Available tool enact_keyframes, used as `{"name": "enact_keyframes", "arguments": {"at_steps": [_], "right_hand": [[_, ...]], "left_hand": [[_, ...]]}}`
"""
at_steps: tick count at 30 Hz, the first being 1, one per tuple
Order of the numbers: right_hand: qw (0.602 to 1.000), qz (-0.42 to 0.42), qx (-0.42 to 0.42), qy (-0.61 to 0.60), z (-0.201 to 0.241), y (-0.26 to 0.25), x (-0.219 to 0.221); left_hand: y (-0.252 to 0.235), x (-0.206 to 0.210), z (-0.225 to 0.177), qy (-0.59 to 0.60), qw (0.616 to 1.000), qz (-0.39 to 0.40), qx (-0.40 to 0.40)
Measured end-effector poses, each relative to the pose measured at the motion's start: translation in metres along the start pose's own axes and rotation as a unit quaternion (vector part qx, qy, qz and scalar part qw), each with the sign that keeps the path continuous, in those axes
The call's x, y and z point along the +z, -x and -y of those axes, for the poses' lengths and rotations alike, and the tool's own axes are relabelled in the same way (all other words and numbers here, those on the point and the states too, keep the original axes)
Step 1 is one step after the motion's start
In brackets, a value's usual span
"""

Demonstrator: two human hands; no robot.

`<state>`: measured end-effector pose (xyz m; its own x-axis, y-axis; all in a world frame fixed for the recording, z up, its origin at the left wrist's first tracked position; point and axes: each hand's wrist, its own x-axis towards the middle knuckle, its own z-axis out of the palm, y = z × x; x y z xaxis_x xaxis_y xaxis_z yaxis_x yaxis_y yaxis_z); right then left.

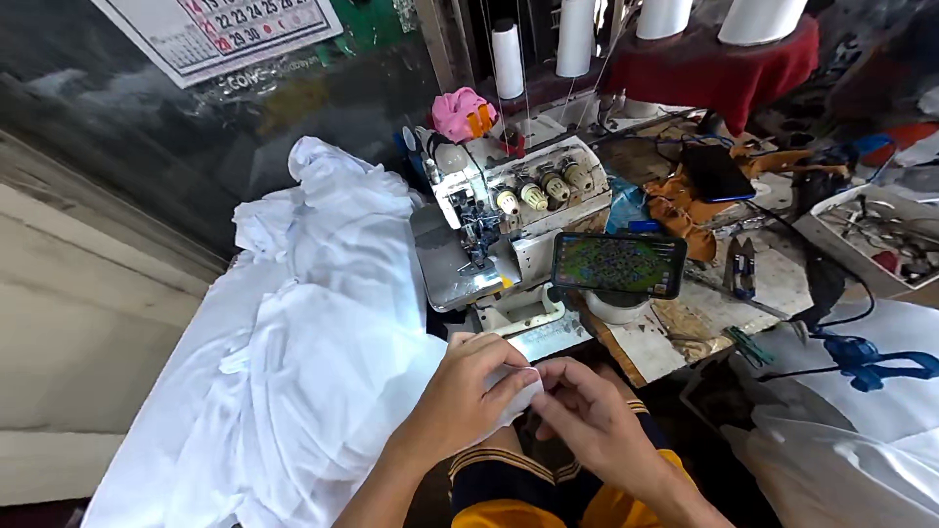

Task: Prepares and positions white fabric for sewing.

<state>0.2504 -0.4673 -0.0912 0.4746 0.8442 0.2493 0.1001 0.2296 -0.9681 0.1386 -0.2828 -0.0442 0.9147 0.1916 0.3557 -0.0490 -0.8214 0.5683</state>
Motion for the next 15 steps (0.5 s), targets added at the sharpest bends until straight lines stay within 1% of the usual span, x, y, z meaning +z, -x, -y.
{"name": "enact_keyframes", "arguments": {"at_steps": [3, 8, 11, 15], "right_hand": [[0.995, -0.009, -0.006, 0.095, -0.005, -0.005, 0.007], [0.992, -0.015, -0.008, 0.127, 0.000, -0.011, 0.005], [0.989, -0.030, -0.001, 0.145, 0.004, -0.016, 0.005], [0.989, -0.047, -0.002, 0.143, 0.006, -0.021, 0.009]], "left_hand": [[0.004, -0.017, 0.002, 0.022, 0.999, -0.032, -0.015], [0.009, -0.034, 0.010, 0.077, 0.995, -0.025, -0.053], [0.010, -0.032, 0.012, 0.061, 0.996, -0.045, -0.052], [0.010, -0.025, 0.013, 0.000, 0.992, -0.119, -0.052]]}}
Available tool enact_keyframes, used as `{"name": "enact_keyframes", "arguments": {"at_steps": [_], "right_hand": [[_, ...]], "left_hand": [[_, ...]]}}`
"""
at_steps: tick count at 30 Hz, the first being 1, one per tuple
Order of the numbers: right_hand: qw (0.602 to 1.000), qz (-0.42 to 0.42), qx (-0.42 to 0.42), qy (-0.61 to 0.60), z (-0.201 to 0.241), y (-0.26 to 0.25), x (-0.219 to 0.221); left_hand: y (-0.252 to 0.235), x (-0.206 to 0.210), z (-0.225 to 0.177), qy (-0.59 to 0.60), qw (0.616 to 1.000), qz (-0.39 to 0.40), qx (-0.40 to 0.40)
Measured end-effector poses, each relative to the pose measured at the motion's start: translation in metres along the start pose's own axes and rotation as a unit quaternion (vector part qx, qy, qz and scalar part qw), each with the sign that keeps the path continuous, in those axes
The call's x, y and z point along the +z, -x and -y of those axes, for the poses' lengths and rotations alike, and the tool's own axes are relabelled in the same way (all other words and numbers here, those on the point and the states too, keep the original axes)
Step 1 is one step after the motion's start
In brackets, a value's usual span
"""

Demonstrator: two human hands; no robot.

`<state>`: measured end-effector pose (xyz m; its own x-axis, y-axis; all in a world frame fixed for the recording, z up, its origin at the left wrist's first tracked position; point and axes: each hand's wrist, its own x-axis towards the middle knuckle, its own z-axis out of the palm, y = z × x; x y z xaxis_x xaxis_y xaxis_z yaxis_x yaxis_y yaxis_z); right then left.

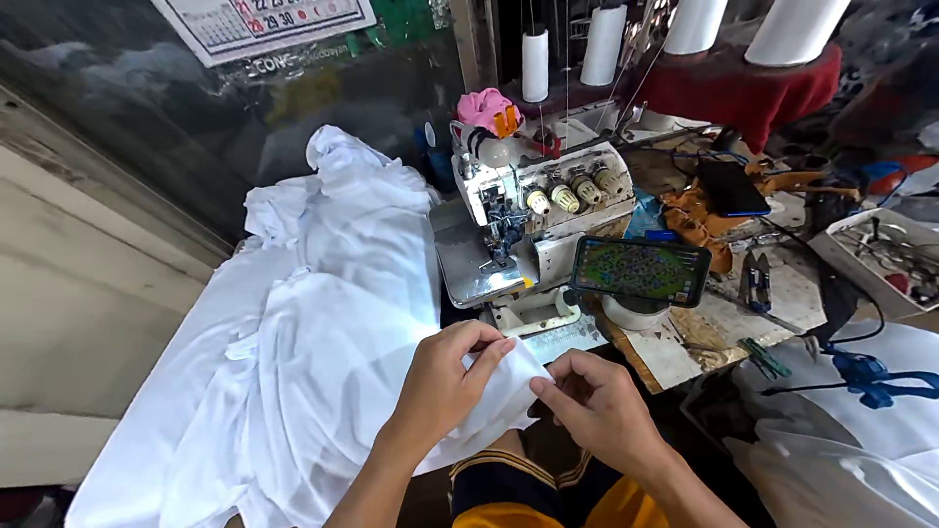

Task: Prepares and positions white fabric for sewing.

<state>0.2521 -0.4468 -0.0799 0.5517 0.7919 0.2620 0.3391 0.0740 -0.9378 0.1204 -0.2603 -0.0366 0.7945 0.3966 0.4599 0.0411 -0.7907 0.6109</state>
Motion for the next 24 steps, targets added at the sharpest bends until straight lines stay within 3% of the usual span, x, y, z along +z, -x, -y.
{"name": "enact_keyframes", "arguments": {"at_steps": [12, 17, 21, 24], "right_hand": [[1.000, -0.006, 0.004, -0.012, -0.004, -0.004, -0.005], [0.999, -0.017, -0.021, -0.024, -0.004, -0.012, -0.004], [0.996, -0.027, -0.073, -0.039, 0.017, -0.033, -0.009], [0.996, -0.052, -0.044, -0.055, 0.023, -0.061, -0.006]], "left_hand": [[0.001, -0.008, -0.009, -0.066, 0.997, 0.031, -0.024], [-0.001, 0.010, 0.000, -0.082, 0.996, -0.017, -0.023], [-0.029, -0.015, -0.016, -0.101, 0.992, -0.066, 0.029], [-0.060, -0.022, -0.020, -0.153, 0.978, -0.119, 0.083]]}}
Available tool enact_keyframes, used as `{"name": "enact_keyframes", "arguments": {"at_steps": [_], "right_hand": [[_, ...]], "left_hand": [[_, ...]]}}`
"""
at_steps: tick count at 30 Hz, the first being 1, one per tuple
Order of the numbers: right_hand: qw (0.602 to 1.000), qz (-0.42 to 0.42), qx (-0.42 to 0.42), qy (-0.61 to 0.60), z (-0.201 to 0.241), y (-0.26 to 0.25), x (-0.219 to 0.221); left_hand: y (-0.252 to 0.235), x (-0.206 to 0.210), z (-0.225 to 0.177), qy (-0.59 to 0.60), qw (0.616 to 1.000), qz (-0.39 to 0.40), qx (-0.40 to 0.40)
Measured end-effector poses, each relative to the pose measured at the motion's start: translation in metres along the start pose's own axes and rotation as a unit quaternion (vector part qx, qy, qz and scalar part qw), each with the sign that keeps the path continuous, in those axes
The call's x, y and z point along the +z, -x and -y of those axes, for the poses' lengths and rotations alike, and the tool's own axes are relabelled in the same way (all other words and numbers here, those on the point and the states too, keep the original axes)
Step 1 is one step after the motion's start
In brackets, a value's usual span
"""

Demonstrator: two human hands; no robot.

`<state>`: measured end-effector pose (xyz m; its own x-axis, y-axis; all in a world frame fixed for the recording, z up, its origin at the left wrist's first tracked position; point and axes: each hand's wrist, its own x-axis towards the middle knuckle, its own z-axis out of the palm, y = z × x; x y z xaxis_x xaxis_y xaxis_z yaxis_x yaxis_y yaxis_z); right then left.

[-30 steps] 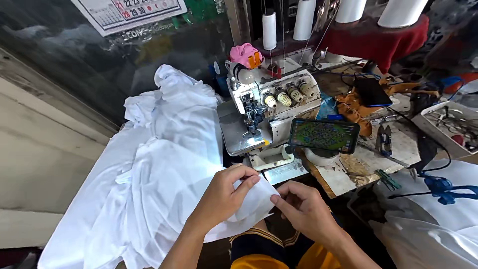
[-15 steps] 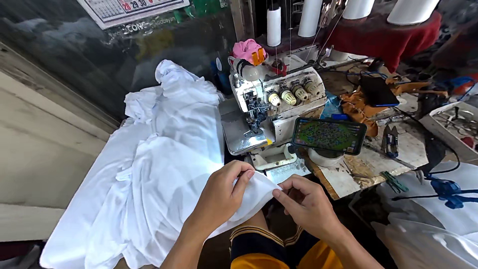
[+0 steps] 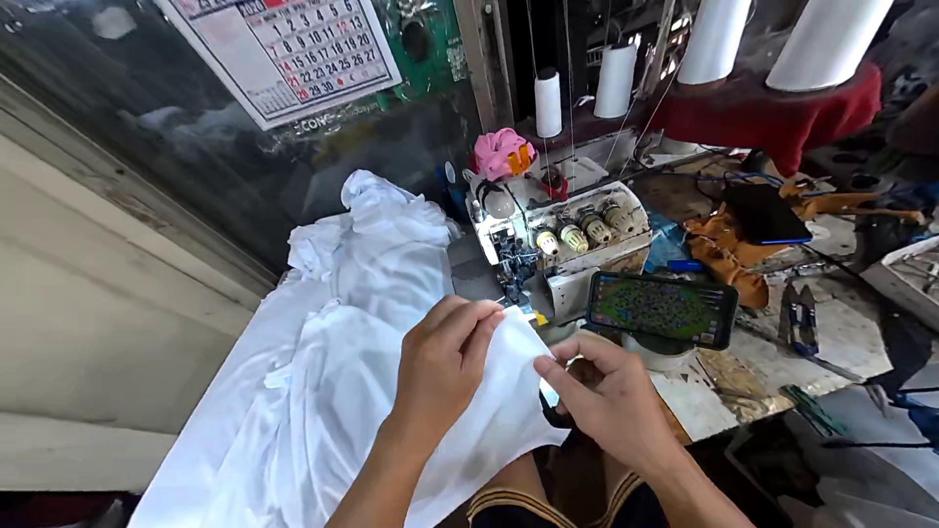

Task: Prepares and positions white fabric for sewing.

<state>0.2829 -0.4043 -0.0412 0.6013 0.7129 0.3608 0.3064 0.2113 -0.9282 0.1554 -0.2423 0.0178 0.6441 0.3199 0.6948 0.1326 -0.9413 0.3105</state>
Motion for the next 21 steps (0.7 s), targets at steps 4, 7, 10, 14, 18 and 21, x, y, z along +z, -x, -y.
{"name": "enact_keyframes", "arguments": {"at_steps": [4, 7, 10, 14, 18, 21], "right_hand": [[0.993, -0.010, 0.114, -0.004, -0.028, -0.026, 0.010], [0.992, -0.007, 0.123, -0.016, -0.034, -0.025, 0.012], [0.993, -0.007, 0.120, -0.020, -0.038, -0.023, 0.014], [0.993, -0.011, 0.115, -0.035, -0.037, -0.024, 0.013], [0.991, -0.005, 0.126, -0.037, -0.037, -0.022, 0.013], [0.990, -0.006, 0.132, -0.045, -0.038, -0.023, 0.012]], "left_hand": [[-0.016, 0.035, 0.035, -0.069, 0.996, 0.054, -0.006], [-0.017, 0.039, 0.039, -0.052, 0.997, 0.052, -0.015], [-0.017, 0.035, 0.038, -0.023, 0.997, 0.058, -0.034], [-0.021, 0.030, 0.033, -0.026, 0.996, 0.070, -0.045], [-0.027, 0.027, 0.033, -0.011, 0.992, 0.107, -0.063], [-0.036, 0.026, 0.034, 0.018, 0.983, 0.139, -0.120]]}}
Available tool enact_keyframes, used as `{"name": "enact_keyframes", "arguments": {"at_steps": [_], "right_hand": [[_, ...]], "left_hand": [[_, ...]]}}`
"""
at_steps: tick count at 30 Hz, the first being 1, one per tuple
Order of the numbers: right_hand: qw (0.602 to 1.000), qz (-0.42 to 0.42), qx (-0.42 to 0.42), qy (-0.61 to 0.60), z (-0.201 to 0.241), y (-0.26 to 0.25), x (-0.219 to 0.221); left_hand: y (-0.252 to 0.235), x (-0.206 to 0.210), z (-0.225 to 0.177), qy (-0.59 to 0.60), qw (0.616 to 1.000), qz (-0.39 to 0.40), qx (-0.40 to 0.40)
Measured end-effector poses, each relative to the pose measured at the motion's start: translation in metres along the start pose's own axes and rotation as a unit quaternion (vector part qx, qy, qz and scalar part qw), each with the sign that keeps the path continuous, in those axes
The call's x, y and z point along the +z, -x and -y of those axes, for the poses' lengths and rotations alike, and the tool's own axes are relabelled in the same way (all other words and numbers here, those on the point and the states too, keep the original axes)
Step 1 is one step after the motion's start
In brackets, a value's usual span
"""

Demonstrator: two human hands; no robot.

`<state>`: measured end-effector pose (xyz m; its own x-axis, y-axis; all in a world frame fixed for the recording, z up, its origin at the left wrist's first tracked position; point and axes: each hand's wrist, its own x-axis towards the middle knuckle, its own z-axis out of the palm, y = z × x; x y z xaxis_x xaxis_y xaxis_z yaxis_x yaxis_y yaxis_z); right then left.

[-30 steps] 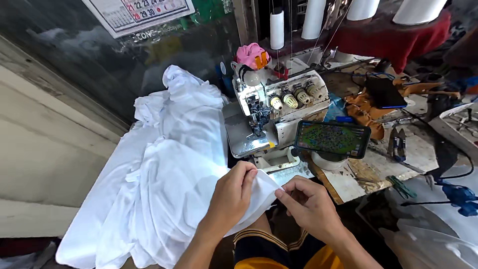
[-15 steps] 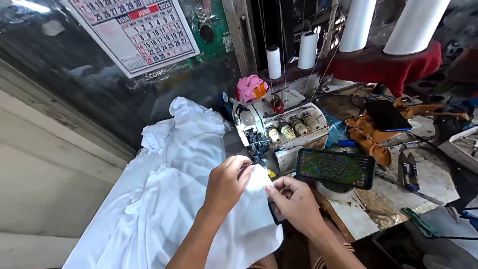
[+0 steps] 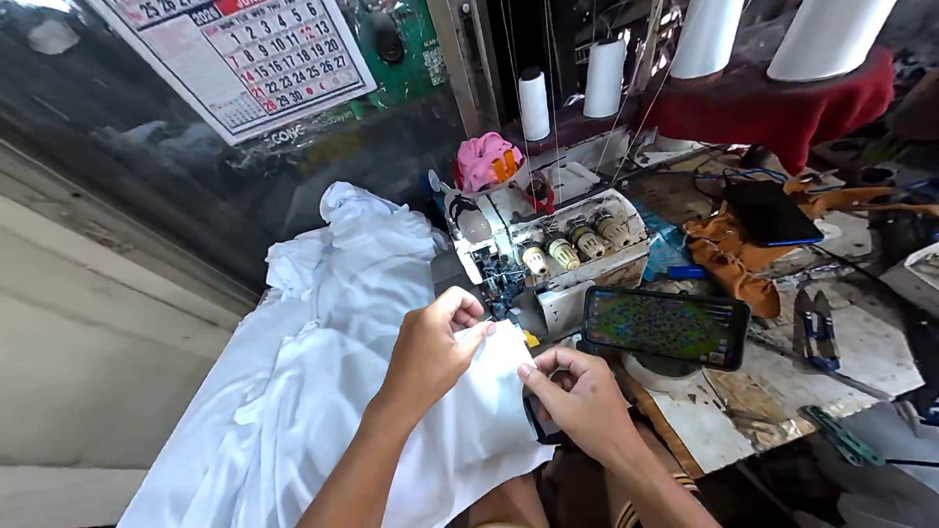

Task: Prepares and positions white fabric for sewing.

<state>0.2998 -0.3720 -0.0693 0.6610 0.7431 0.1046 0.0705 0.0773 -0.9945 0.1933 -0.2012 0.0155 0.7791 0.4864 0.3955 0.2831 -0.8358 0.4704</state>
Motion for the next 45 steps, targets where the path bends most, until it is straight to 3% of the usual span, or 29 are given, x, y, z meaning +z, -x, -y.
{"name": "enact_keyframes", "arguments": {"at_steps": [5, 9, 15, 21, 24, 32, 35, 38, 42, 45], "right_hand": [[0.998, 0.013, 0.034, -0.050, 0.005, -0.006, 0.000], [0.997, -0.006, 0.030, -0.067, 0.007, -0.010, 0.000], [0.994, -0.085, 0.015, -0.062, 0.005, -0.014, 0.010], [0.998, -0.050, -0.002, -0.027, 0.006, -0.010, 0.006], [0.999, -0.035, -0.011, -0.017, 0.003, -0.008, 0.003], [0.995, 0.011, 0.016, -0.103, 0.004, 0.002, 0.014], [0.994, 0.067, -0.009, -0.082, 0.007, 0.019, 0.025], [0.990, 0.116, -0.006, -0.083, 0.016, 0.033, 0.038], [0.984, 0.166, -0.036, -0.053, 0.012, 0.033, 0.046], [0.983, 0.170, -0.055, -0.048, 0.005, 0.038, 0.037]], "left_hand": [[-0.014, -0.010, 0.006, 0.063, 0.994, 0.081, -0.039], [-0.013, -0.001, 0.009, 0.067, 0.997, 0.018, -0.036], [0.004, 0.029, 0.002, -0.070, 0.989, -0.130, 0.025], [0.016, 0.015, -0.011, -0.115, 0.989, -0.077, 0.055], [0.044, 0.030, -0.027, -0.116, 0.986, -0.090, 0.075], [0.053, 0.041, -0.020, -0.152, 0.981, -0.092, 0.073], [0.041, 0.023, -0.016, -0.133, 0.987, -0.071, 0.057], [0.029, 0.018, -0.012, -0.131, 0.986, -0.106, 0.014], [0.018, 0.024, 0.013, -0.097, 0.988, -0.023, -0.117], [0.022, 0.005, 0.017, -0.137, 0.984, 0.013, -0.111]]}}
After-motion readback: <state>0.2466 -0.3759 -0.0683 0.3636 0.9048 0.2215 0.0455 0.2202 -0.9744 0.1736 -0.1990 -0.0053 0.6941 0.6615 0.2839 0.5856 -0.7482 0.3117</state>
